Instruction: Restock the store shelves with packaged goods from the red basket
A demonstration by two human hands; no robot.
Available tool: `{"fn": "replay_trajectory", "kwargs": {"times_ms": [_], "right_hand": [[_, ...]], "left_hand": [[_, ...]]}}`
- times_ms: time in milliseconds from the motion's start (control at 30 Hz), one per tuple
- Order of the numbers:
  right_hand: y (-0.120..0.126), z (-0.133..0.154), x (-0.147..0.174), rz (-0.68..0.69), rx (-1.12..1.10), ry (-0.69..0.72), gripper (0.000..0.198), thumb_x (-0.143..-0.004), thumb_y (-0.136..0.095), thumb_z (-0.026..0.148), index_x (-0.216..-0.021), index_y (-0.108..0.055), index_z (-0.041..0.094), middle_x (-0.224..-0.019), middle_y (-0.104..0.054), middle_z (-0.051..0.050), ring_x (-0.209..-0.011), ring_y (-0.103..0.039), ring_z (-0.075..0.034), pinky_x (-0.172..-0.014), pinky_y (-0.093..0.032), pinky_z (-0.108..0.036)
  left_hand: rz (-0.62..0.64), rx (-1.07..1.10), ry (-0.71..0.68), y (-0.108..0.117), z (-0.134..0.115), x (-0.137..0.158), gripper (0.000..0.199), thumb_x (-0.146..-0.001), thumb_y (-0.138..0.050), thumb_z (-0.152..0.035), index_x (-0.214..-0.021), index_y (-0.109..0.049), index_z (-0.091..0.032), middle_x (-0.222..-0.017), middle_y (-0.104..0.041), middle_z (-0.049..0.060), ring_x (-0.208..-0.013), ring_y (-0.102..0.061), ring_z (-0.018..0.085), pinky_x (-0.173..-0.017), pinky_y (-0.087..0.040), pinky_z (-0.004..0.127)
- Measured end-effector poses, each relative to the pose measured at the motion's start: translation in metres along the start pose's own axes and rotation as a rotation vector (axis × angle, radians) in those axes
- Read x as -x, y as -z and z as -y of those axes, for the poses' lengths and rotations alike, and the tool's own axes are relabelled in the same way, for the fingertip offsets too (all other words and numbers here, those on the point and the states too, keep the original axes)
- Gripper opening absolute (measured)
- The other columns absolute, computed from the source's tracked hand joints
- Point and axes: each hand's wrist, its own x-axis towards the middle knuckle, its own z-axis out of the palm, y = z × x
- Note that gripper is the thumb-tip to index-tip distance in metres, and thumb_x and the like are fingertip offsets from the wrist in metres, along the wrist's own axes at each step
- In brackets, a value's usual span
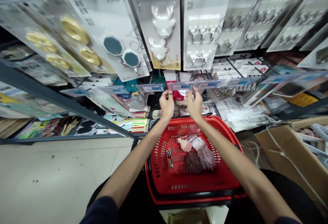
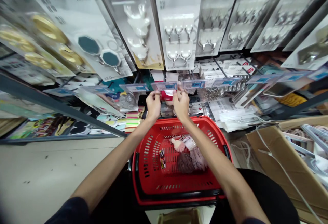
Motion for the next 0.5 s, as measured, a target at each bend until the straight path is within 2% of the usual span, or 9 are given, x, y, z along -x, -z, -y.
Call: {"fn": "replay_trajectory", "kwargs": {"times_ms": [100,200,267,300,367,433,500], "right_hand": [[0.043,0.01,0.03,0.099,0.043,0.048,0.037,-0.098,-0.054,0.043,-0.119,-0.067,0.016,-0.126,-0.067,-0.016,-0.119,-0.062,-0.025,-0.106,-0.048,-0.044],[0.069,0.032,0.047,0.245,-0.093,-0.095,0.035,-0.098,-0.058,0.047,-0.113,-0.07,0.018,-0.1,-0.074,-0.009,-0.09,-0.069,-0.021,-0.085,-0.055,-0.037],[0.074,0.051,0.05,0.303,-0.24,-0.22,0.037,-0.098,-0.06,0.049,-0.117,-0.068,0.019,-0.079,-0.071,-0.002,-0.067,-0.066,-0.017,-0.066,-0.054,-0.031],[0.074,0.06,0.05,0.314,-0.296,-0.261,0.039,-0.098,-0.06,0.05,-0.121,-0.067,0.019,-0.074,-0.069,0.0,-0.06,-0.063,-0.015,-0.059,-0.051,-0.029],[0.07,0.072,0.047,0.312,-0.348,-0.291,0.046,-0.096,-0.063,0.05,-0.132,-0.063,0.021,-0.077,-0.07,0.0,-0.054,-0.059,-0.013,-0.051,-0.047,-0.026],[0.067,0.075,0.042,0.339,-0.37,-0.307,0.061,-0.096,-0.065,0.049,-0.149,-0.05,0.024,-0.087,-0.072,-0.002,-0.054,-0.06,-0.012,-0.047,-0.045,-0.026],[0.065,0.073,0.036,0.397,-0.4,-0.327,0.079,-0.095,-0.066,0.049,-0.161,-0.03,0.025,-0.091,-0.073,-0.003,-0.054,-0.061,-0.012,-0.046,-0.046,-0.027]], "left_hand": [[0.098,-0.157,0.026,0.041,0.0,0.044,0.027,-0.091,-0.065,-0.037,-0.106,-0.071,-0.015,-0.113,-0.073,0.013,-0.103,-0.069,0.02,-0.096,-0.053,0.034],[0.177,-0.143,0.128,0.067,-0.013,0.078,0.03,-0.089,-0.069,-0.041,-0.107,-0.07,-0.016,-0.106,-0.074,0.012,-0.098,-0.071,0.02,-0.092,-0.056,0.034],[0.256,-0.029,0.187,0.069,-0.031,0.089,0.034,-0.09,-0.068,-0.047,-0.104,-0.07,-0.016,-0.098,-0.075,0.01,-0.089,-0.072,0.019,-0.081,-0.059,0.032],[0.274,0.022,0.173,0.066,-0.041,0.091,0.037,-0.091,-0.067,-0.05,-0.104,-0.071,-0.016,-0.1,-0.075,0.011,-0.089,-0.072,0.02,-0.077,-0.06,0.031],[0.267,0.069,0.073,0.057,-0.059,0.089,0.037,-0.091,-0.067,-0.051,-0.104,-0.073,-0.017,-0.122,-0.072,0.013,-0.105,-0.071,0.022,-0.079,-0.061,0.031],[0.254,0.08,-0.011,0.05,-0.068,0.082,0.036,-0.091,-0.069,-0.05,-0.108,-0.073,-0.019,-0.149,-0.057,0.014,-0.128,-0.062,0.027,-0.09,-0.06,0.034],[0.285,0.088,-0.044,0.048,-0.069,0.074,0.035,-0.088,-0.073,-0.048,-0.112,-0.073,-0.022,-0.167,-0.034,0.011,-0.144,-0.049,0.03,-0.1,-0.057,0.036]]}}
